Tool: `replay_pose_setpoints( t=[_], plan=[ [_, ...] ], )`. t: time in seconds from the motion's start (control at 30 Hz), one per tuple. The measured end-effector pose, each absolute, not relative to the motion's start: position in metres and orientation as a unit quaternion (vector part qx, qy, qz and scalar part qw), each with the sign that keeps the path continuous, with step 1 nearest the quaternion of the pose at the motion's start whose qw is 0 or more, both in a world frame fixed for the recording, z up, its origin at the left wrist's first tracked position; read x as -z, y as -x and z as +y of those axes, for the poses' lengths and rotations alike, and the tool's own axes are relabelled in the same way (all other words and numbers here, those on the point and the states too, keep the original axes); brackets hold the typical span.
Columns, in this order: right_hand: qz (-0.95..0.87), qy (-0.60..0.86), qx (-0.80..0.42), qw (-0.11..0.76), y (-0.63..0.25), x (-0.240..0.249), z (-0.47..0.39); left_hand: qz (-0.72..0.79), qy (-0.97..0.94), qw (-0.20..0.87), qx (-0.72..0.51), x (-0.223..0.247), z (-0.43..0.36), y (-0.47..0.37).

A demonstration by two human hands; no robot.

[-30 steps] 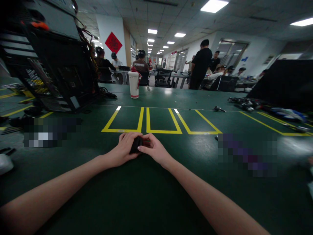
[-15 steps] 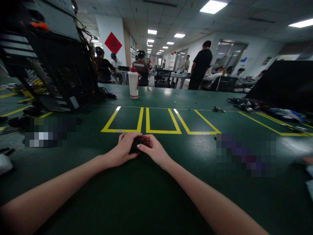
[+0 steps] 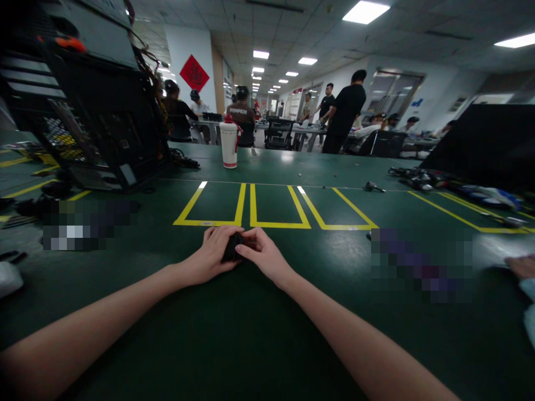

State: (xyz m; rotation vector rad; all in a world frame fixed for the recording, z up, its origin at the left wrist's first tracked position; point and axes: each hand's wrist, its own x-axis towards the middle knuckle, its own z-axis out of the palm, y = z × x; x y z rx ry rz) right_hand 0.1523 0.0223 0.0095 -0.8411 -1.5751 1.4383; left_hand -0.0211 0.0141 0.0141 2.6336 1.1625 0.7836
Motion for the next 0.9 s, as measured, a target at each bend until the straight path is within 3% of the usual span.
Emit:
replay_pose_setpoints(
  t=[0.9],
  plan=[
    [-0.621, 0.31, -0.603, 0.393, -0.1542, -0.0067, 0.0242, 0.396, -0.876, 0.091, -0.258, -0.0146, 0.0139, 0.0212]
  ],
)
